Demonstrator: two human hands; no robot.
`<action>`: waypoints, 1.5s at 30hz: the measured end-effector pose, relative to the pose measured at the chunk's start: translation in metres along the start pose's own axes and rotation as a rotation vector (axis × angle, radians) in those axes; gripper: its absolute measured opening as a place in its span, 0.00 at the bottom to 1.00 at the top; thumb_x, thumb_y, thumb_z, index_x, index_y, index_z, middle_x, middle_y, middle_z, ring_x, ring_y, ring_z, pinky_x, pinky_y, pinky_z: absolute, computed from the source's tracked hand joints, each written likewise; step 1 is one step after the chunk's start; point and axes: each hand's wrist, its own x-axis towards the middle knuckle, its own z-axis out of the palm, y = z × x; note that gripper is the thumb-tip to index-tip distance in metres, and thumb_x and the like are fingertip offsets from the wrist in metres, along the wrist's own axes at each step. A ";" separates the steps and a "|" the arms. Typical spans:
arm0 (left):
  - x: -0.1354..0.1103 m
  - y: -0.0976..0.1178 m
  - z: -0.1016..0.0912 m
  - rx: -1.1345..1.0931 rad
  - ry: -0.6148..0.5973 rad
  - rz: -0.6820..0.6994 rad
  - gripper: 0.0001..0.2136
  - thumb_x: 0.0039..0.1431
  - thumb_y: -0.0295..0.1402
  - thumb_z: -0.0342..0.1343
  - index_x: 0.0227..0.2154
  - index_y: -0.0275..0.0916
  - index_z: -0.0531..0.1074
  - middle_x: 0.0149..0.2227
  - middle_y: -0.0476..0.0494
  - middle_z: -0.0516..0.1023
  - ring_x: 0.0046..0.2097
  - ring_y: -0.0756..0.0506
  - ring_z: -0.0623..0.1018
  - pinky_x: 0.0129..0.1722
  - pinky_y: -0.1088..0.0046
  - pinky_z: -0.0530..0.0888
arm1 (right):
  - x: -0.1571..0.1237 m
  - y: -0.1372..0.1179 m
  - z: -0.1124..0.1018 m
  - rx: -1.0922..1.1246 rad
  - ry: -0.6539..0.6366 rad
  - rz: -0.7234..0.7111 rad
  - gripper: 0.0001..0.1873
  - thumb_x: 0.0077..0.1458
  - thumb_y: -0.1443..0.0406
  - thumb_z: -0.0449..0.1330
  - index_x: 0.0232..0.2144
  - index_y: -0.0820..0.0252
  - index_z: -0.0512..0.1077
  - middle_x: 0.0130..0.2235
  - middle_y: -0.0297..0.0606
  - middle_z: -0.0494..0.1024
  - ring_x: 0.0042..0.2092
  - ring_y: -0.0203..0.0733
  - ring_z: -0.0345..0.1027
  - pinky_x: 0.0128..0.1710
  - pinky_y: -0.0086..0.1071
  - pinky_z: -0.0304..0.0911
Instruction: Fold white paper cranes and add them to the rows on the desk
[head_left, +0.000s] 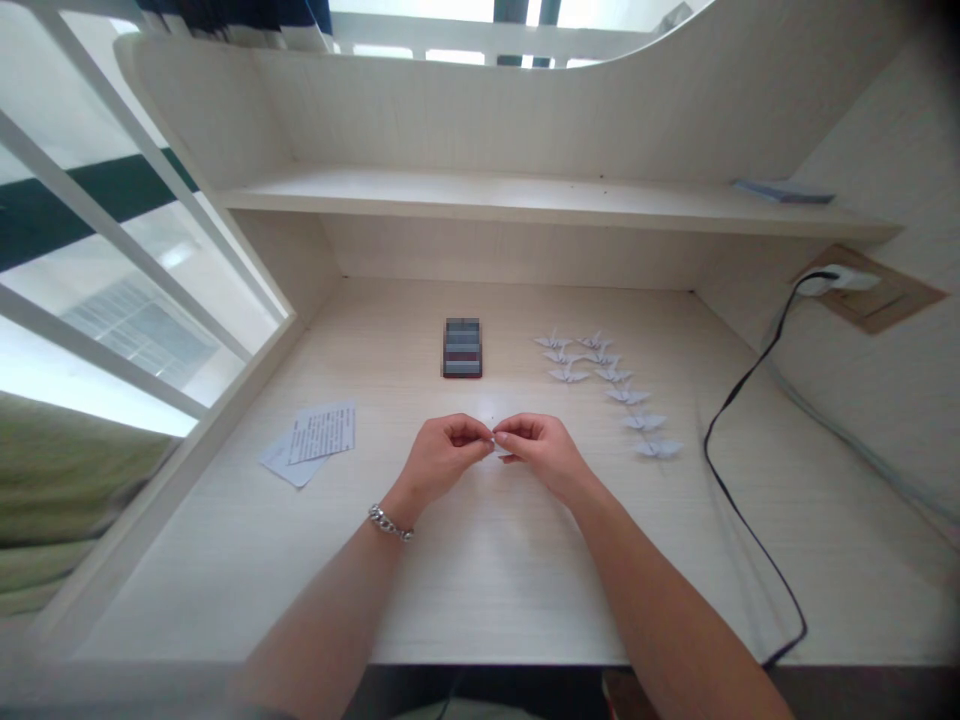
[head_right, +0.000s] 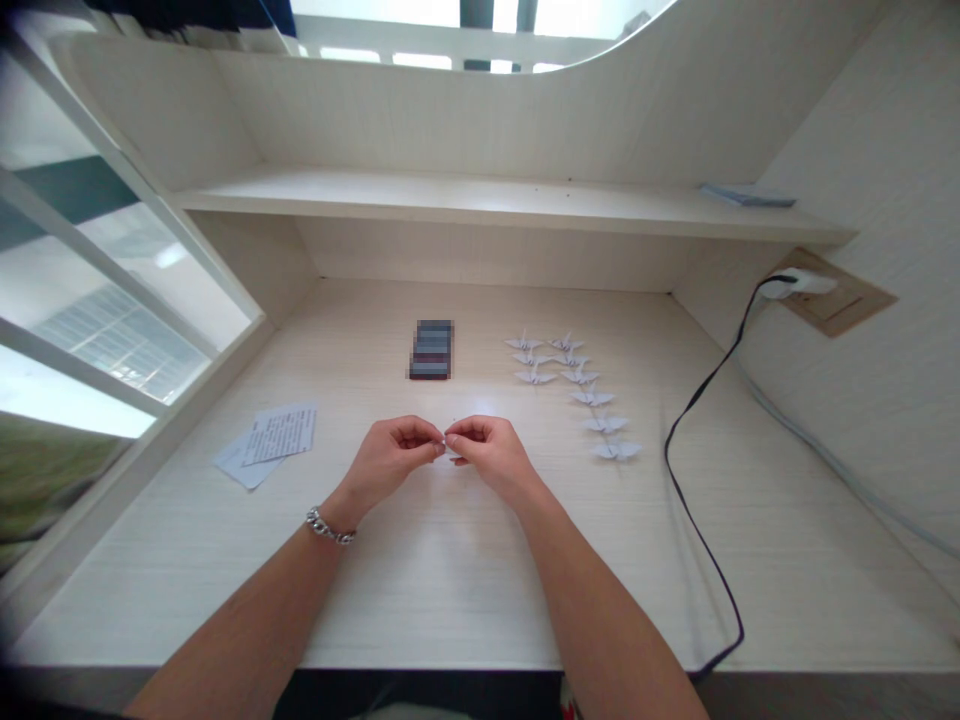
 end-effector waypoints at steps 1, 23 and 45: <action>0.000 0.000 0.000 -0.011 0.000 -0.003 0.06 0.45 0.32 0.59 0.27 0.35 0.75 0.27 0.44 0.78 0.30 0.48 0.75 0.30 0.74 0.72 | 0.000 0.000 0.000 -0.015 0.006 -0.013 0.12 0.39 0.61 0.65 0.27 0.63 0.74 0.26 0.34 0.74 0.28 0.34 0.68 0.28 0.30 0.68; 0.003 -0.009 0.001 -0.062 0.048 -0.014 0.09 0.46 0.29 0.59 0.33 0.35 0.71 0.28 0.45 0.77 0.31 0.49 0.76 0.32 0.74 0.73 | 0.000 0.009 0.000 -0.342 0.058 -0.227 0.08 0.45 0.63 0.61 0.30 0.61 0.72 0.30 0.38 0.76 0.31 0.39 0.69 0.31 0.31 0.64; 0.001 -0.003 0.000 0.088 -0.004 0.074 0.05 0.47 0.28 0.57 0.29 0.36 0.68 0.30 0.46 0.74 0.33 0.49 0.75 0.35 0.73 0.72 | -0.002 0.002 -0.001 -0.440 0.014 -0.225 0.04 0.41 0.71 0.55 0.25 0.60 0.68 0.25 0.30 0.70 0.27 0.34 0.62 0.26 0.27 0.57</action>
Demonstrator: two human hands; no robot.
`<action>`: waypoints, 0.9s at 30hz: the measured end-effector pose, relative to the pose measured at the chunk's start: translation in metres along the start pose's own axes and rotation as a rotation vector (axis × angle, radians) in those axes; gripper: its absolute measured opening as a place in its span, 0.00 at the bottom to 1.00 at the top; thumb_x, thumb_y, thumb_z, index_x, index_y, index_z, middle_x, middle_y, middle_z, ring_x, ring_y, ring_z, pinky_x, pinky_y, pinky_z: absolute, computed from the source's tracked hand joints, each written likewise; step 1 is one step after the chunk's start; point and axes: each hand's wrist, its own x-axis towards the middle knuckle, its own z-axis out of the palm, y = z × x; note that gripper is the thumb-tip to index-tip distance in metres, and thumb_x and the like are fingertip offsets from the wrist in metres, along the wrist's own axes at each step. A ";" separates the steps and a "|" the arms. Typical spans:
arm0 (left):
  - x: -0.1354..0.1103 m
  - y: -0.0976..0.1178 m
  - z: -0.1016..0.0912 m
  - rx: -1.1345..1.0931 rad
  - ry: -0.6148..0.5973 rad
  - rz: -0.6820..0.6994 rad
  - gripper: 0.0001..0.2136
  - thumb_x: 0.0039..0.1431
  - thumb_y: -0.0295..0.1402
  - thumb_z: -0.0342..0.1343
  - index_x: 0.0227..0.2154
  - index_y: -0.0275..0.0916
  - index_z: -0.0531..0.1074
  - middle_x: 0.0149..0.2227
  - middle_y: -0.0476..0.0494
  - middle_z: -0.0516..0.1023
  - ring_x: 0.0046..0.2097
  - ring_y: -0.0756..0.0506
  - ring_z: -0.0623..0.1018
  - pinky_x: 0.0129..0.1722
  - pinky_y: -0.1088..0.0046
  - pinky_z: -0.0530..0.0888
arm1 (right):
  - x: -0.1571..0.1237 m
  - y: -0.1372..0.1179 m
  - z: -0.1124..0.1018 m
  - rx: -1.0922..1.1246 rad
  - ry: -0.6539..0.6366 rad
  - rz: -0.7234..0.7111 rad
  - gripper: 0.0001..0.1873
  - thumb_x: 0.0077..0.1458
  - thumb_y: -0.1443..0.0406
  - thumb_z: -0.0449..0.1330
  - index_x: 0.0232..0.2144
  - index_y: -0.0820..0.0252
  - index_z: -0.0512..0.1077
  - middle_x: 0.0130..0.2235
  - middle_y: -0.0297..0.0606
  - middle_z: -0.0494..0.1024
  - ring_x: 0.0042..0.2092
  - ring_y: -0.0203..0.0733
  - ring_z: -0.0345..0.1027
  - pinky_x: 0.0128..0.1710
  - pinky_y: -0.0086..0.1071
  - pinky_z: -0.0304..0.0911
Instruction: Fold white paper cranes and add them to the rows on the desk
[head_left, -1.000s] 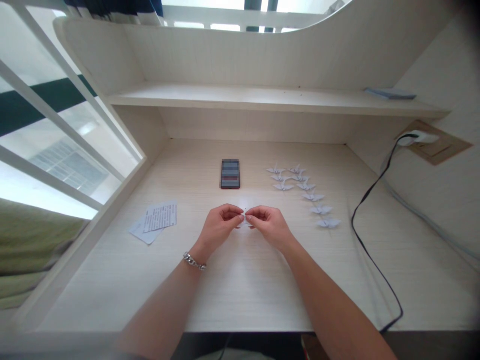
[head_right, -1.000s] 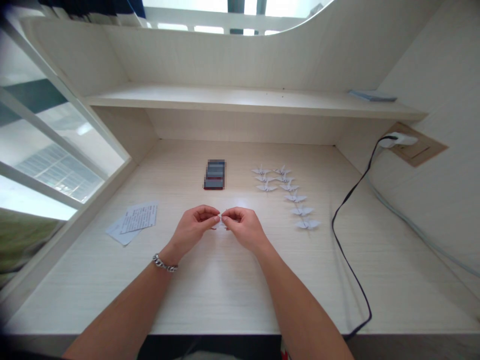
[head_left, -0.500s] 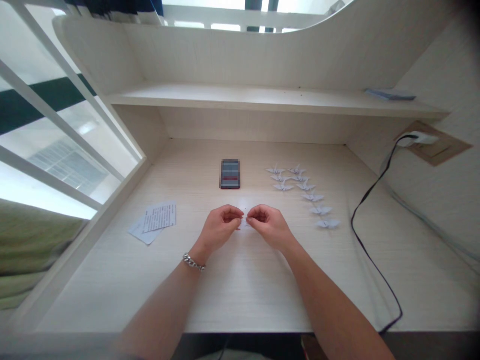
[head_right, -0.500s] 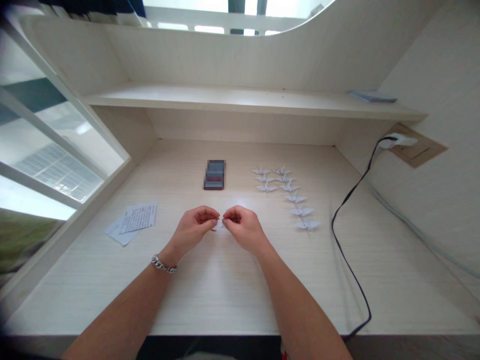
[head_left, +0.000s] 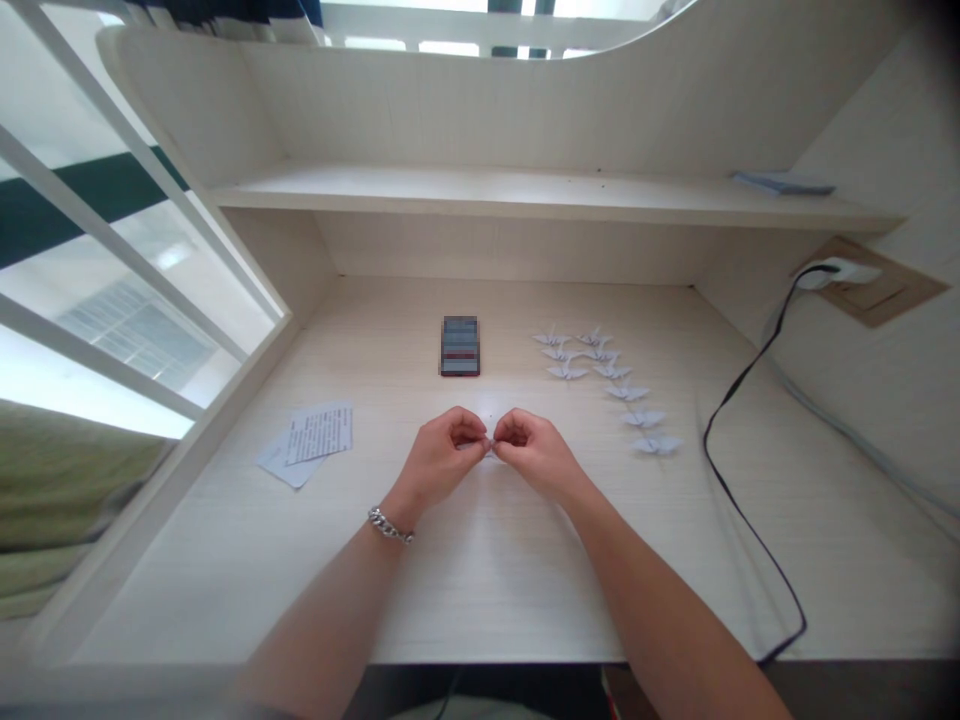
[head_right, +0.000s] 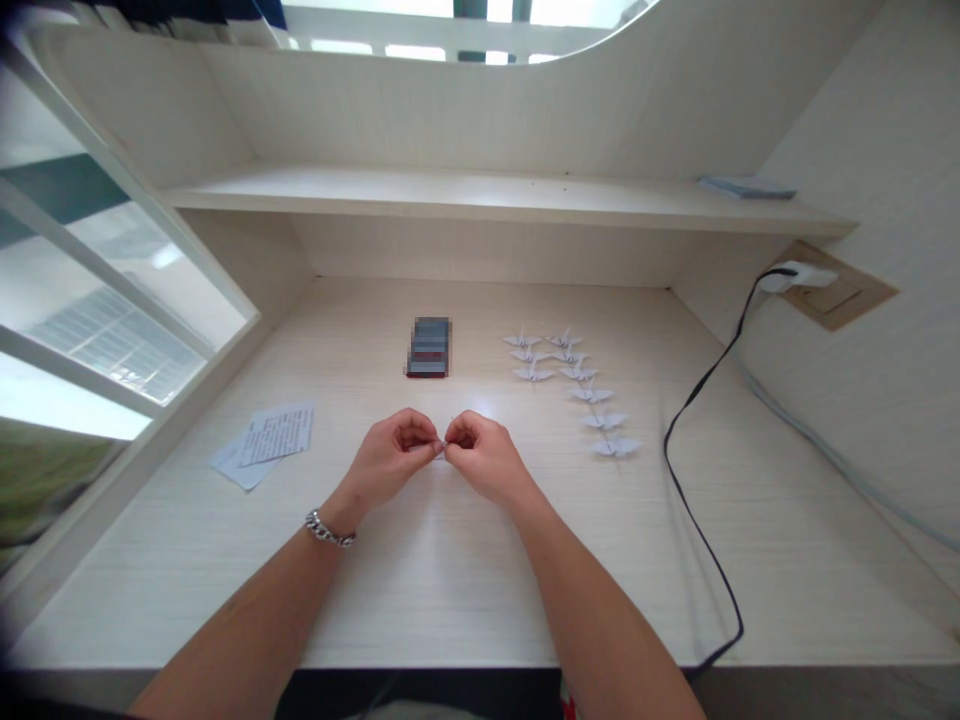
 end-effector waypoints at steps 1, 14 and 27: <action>0.000 0.000 -0.001 -0.002 0.006 -0.002 0.05 0.47 0.28 0.57 0.28 0.36 0.68 0.29 0.46 0.74 0.33 0.49 0.75 0.34 0.74 0.72 | 0.001 0.001 0.000 0.018 -0.002 0.011 0.05 0.41 0.71 0.55 0.25 0.60 0.68 0.24 0.30 0.70 0.26 0.34 0.62 0.26 0.27 0.57; -0.001 0.001 0.003 -0.033 0.000 -0.025 0.05 0.47 0.29 0.58 0.27 0.36 0.69 0.29 0.46 0.75 0.31 0.49 0.75 0.33 0.74 0.72 | 0.001 0.004 -0.001 0.117 -0.024 0.053 0.04 0.42 0.70 0.57 0.26 0.60 0.68 0.24 0.31 0.69 0.25 0.33 0.61 0.25 0.27 0.56; 0.002 0.000 -0.001 -0.142 0.009 -0.123 0.05 0.46 0.26 0.56 0.29 0.34 0.71 0.28 0.46 0.75 0.30 0.50 0.75 0.29 0.74 0.74 | 0.002 0.003 -0.005 0.173 -0.014 0.034 0.04 0.43 0.69 0.58 0.26 0.61 0.67 0.25 0.31 0.70 0.27 0.33 0.62 0.27 0.28 0.58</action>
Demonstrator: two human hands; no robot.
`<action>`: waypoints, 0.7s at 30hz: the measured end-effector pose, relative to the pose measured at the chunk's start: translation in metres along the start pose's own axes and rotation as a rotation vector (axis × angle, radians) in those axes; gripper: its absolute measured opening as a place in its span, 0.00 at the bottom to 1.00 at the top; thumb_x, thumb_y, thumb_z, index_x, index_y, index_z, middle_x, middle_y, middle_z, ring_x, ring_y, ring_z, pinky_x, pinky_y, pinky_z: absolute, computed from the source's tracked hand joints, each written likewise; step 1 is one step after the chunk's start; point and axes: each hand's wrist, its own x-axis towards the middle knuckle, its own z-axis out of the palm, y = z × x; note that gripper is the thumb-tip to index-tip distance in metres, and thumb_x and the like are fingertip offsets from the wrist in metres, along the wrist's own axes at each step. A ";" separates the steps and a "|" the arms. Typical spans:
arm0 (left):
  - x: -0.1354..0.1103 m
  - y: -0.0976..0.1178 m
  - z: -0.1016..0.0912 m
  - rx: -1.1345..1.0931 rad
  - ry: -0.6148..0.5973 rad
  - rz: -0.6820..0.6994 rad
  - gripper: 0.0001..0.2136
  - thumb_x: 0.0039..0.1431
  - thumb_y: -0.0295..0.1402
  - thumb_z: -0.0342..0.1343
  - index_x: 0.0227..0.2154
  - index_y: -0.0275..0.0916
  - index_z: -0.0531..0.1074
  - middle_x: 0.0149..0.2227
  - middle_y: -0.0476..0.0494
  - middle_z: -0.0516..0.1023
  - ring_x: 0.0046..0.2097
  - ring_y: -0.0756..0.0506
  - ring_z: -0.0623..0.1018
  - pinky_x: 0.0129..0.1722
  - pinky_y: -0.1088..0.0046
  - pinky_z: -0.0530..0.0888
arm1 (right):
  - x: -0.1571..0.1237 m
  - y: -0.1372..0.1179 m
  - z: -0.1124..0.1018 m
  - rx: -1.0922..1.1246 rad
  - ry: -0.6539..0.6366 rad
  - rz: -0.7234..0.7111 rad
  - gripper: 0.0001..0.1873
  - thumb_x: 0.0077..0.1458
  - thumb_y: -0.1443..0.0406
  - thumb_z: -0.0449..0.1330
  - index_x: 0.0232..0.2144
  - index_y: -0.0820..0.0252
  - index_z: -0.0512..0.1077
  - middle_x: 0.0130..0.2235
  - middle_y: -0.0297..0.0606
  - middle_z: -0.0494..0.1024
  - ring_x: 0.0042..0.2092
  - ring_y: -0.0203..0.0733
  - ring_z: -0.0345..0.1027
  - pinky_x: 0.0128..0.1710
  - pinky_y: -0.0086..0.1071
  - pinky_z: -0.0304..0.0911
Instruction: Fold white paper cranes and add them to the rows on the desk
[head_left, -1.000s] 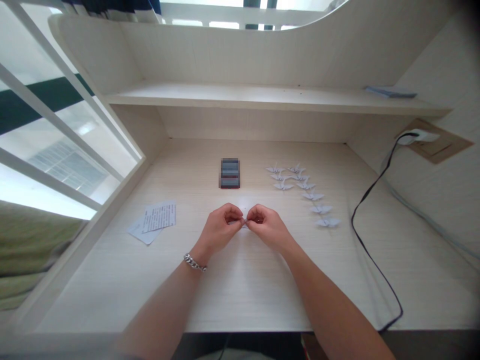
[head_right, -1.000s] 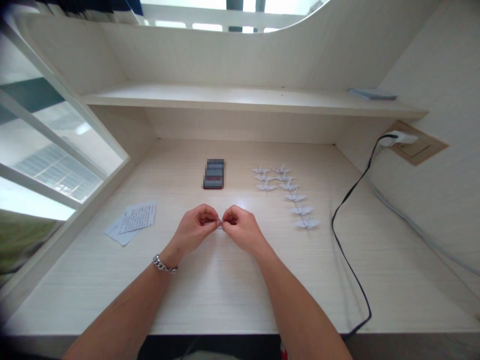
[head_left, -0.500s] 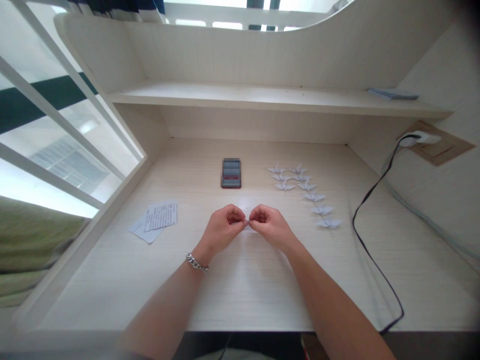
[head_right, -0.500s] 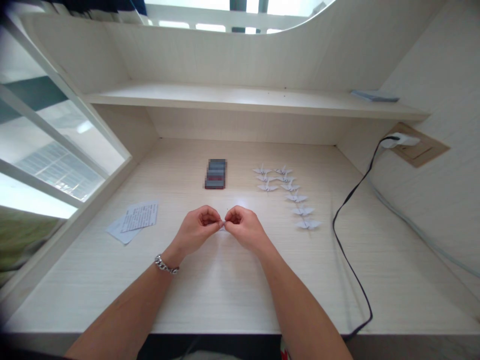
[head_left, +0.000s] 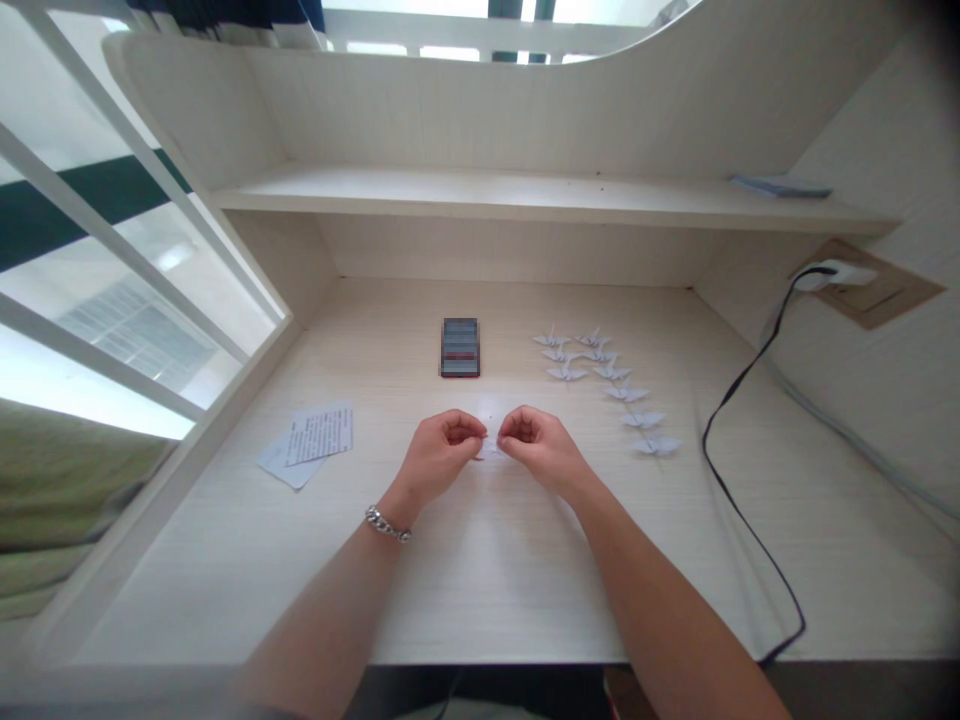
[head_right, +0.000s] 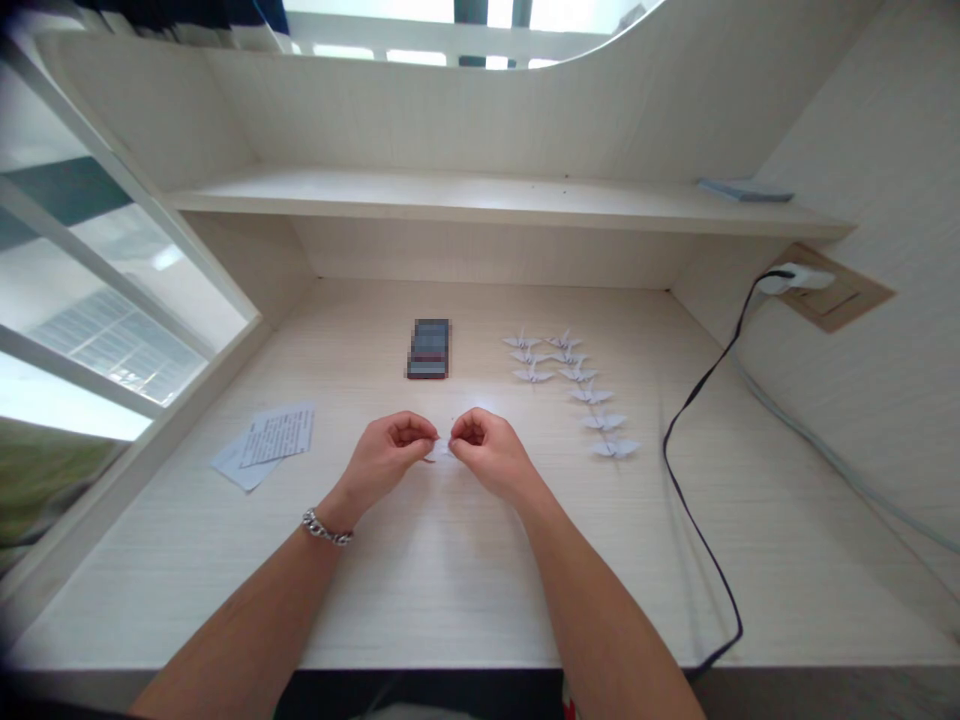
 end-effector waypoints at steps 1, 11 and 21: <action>0.000 0.001 0.000 -0.015 -0.001 -0.005 0.05 0.46 0.26 0.56 0.29 0.34 0.72 0.28 0.46 0.76 0.31 0.49 0.75 0.29 0.74 0.75 | 0.000 0.000 0.000 0.003 0.003 -0.002 0.04 0.42 0.69 0.58 0.26 0.61 0.67 0.25 0.31 0.69 0.27 0.33 0.62 0.27 0.27 0.58; 0.003 -0.001 -0.002 -0.039 0.116 -0.011 0.08 0.43 0.29 0.59 0.29 0.33 0.73 0.27 0.45 0.78 0.29 0.49 0.76 0.29 0.75 0.74 | 0.001 -0.004 -0.001 -0.061 0.158 -0.083 0.07 0.45 0.69 0.55 0.31 0.61 0.70 0.32 0.37 0.74 0.34 0.38 0.68 0.35 0.32 0.64; 0.001 -0.006 0.001 0.107 0.282 0.087 0.10 0.48 0.33 0.58 0.33 0.35 0.74 0.32 0.43 0.79 0.34 0.47 0.78 0.36 0.71 0.75 | -0.005 -0.009 0.018 -0.202 0.173 -0.132 0.13 0.52 0.61 0.56 0.39 0.59 0.74 0.40 0.42 0.75 0.37 0.40 0.69 0.36 0.32 0.66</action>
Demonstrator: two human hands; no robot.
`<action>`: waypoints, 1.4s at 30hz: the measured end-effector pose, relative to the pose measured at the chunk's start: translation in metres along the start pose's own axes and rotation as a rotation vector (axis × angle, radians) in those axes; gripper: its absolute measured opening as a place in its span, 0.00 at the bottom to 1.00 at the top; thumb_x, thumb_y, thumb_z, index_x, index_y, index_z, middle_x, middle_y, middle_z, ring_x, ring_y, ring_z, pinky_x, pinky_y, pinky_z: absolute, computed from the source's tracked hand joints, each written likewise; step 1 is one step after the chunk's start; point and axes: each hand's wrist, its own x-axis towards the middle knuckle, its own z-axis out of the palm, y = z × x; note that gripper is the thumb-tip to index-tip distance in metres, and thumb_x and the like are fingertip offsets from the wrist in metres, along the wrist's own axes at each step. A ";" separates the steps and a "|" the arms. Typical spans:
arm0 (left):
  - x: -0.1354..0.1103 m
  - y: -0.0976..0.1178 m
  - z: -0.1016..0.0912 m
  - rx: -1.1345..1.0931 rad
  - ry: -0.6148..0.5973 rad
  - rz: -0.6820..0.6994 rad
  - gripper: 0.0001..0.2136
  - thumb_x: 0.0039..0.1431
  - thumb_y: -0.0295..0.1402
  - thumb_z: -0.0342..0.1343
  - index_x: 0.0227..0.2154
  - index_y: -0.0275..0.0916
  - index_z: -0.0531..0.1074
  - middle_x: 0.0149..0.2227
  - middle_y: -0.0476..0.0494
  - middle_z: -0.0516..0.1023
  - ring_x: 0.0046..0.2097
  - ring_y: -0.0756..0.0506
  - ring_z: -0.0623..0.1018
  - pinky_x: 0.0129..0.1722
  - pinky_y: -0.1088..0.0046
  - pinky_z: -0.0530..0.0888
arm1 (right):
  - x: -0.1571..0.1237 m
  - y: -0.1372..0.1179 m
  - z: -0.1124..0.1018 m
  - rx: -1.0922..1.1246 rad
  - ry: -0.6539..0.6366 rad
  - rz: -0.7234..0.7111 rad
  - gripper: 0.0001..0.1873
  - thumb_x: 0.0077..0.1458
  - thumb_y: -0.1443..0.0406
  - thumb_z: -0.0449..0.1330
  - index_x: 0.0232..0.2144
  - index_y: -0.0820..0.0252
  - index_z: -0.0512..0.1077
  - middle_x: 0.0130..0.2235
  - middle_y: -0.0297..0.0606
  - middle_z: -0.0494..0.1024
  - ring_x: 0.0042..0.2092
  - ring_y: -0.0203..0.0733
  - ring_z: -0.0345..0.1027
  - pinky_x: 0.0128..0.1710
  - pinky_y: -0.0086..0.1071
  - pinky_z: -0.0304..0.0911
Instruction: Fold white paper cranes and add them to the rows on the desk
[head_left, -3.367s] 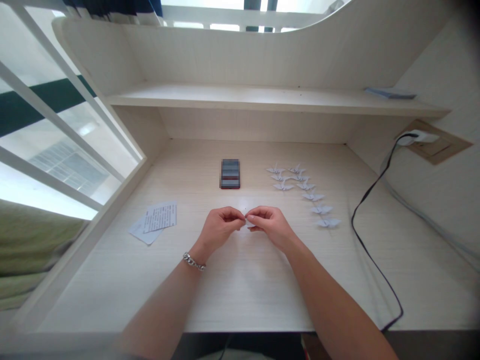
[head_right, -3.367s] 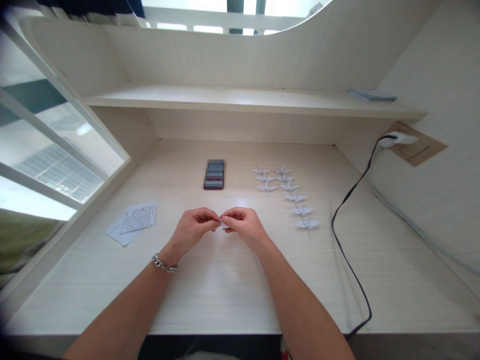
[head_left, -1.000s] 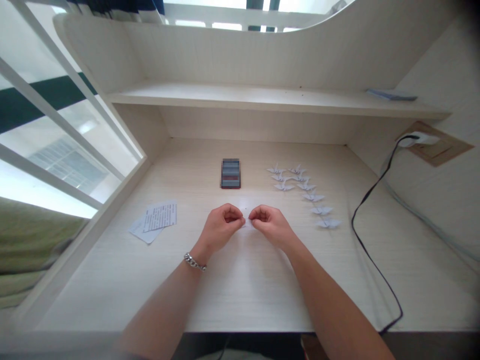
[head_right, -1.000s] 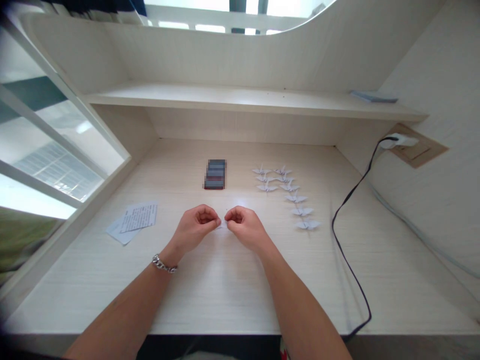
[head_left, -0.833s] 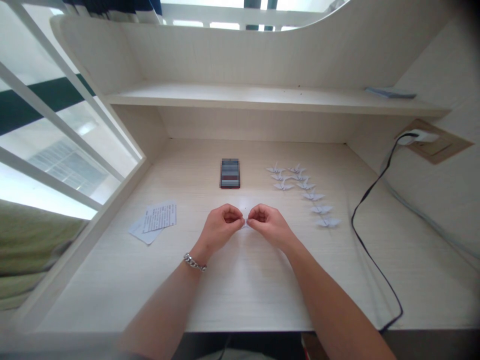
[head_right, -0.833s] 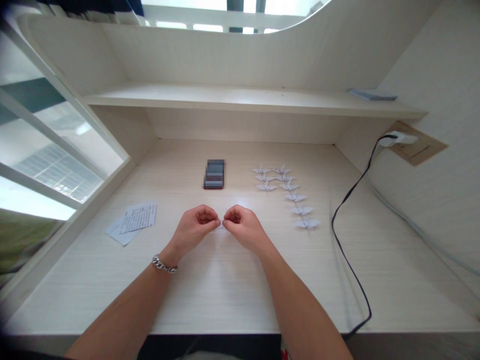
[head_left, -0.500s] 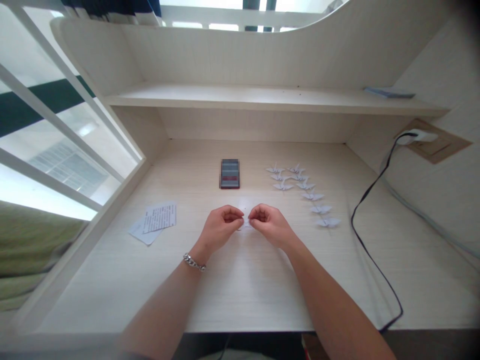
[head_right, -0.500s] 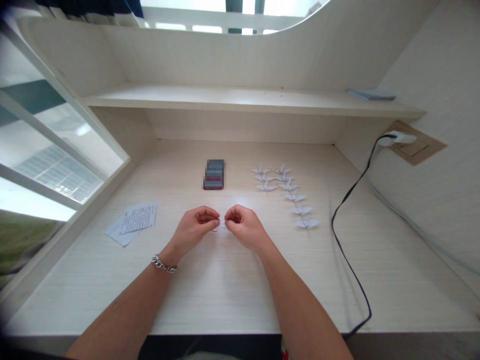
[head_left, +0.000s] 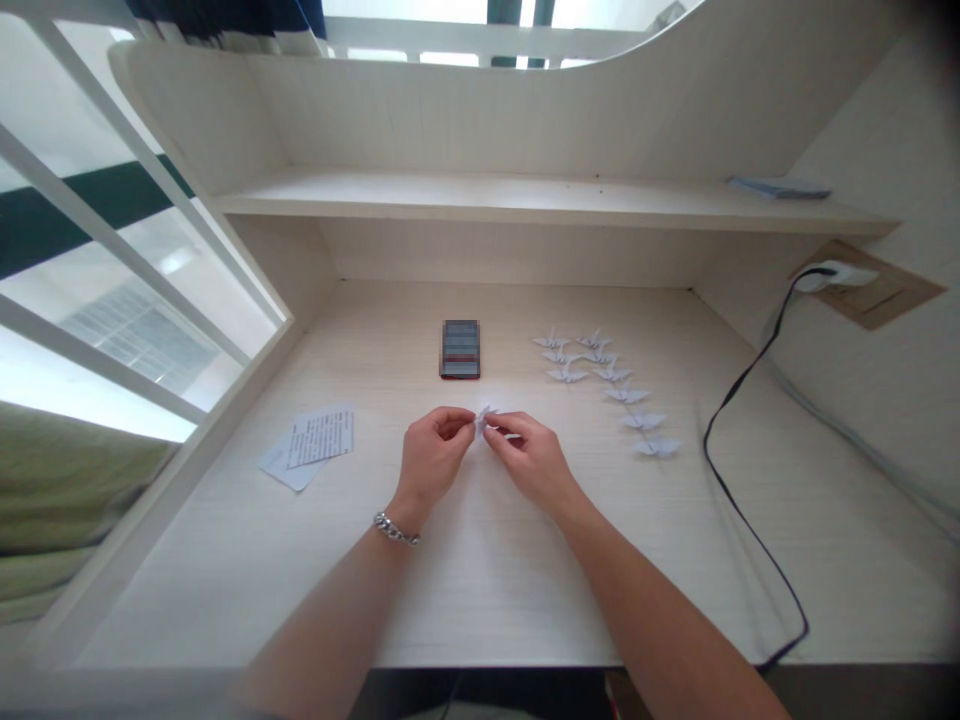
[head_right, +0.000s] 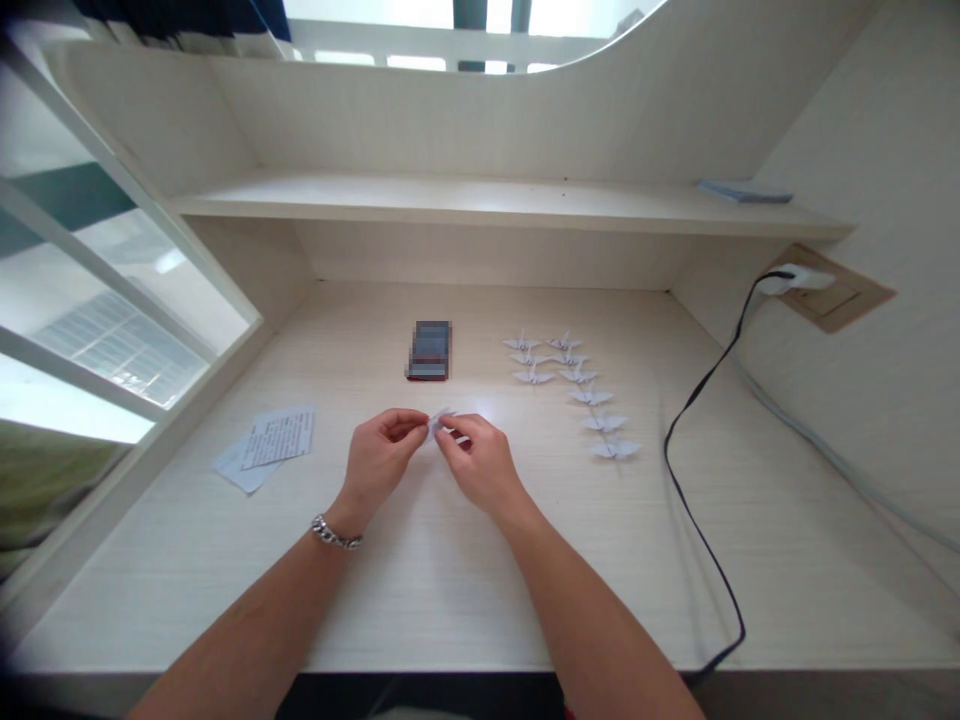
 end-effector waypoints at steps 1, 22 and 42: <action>-0.001 0.000 0.001 0.007 -0.020 0.010 0.10 0.49 0.34 0.58 0.34 0.35 0.74 0.34 0.42 0.79 0.36 0.46 0.78 0.38 0.71 0.74 | 0.001 0.002 0.002 0.050 -0.024 0.035 0.14 0.52 0.60 0.56 0.39 0.59 0.74 0.41 0.42 0.75 0.38 0.41 0.70 0.37 0.33 0.66; -0.001 0.005 -0.001 -0.021 -0.225 0.014 0.11 0.48 0.37 0.59 0.32 0.35 0.75 0.34 0.41 0.79 0.37 0.45 0.77 0.38 0.70 0.73 | 0.007 0.012 -0.005 0.288 -0.115 0.191 0.13 0.46 0.58 0.61 0.30 0.63 0.75 0.28 0.38 0.76 0.29 0.38 0.69 0.30 0.31 0.64; -0.001 0.012 -0.001 -0.166 -0.279 -0.090 0.03 0.44 0.26 0.58 0.25 0.35 0.74 0.23 0.48 0.75 0.26 0.52 0.72 0.28 0.77 0.68 | 0.006 0.005 -0.009 0.407 -0.122 0.233 0.05 0.40 0.67 0.62 0.26 0.62 0.75 0.22 0.33 0.75 0.25 0.35 0.67 0.27 0.30 0.64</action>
